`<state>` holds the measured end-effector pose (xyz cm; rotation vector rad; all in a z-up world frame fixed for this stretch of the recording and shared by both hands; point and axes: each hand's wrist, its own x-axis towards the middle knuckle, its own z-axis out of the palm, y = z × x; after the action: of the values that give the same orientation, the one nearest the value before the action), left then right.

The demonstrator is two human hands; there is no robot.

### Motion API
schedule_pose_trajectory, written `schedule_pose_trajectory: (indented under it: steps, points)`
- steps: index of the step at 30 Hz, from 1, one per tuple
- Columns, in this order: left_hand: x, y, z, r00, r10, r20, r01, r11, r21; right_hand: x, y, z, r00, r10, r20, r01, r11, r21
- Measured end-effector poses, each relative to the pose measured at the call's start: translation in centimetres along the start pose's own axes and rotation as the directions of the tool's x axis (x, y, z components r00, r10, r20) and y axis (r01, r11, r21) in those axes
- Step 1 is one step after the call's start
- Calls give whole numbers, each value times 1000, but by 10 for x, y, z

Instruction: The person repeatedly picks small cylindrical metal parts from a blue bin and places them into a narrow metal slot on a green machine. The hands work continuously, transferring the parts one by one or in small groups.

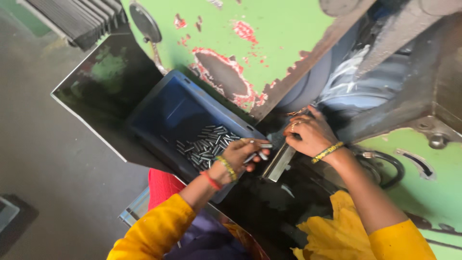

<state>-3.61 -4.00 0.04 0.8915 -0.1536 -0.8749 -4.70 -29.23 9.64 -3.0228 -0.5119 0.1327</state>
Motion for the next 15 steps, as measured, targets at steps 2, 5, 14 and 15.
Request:
schedule_pose_trajectory:
  steps: [2, 5, 14, 15]
  points:
    - [7, -6, 13, 1000, -16, -8, 16, 1000, -23, 0, -1, -1, 1000, -5, -12, 5, 1000, 6]
    - [14, -13, 24, 999, 7, -44, -9, 999, -43, 0, -1, -1, 999, -16, -41, 16, 1000, 1]
    - [31, -13, 33, 991, 89, -95, -50, 935, 351, 0, 10, 8, 1000, 12, -11, -12, 1000, 22]
    - [35, -12, 32, 992, 59, -108, -16, 933, 359, -1, 10, 6, 1000, 10, 0, -10, 997, 73]
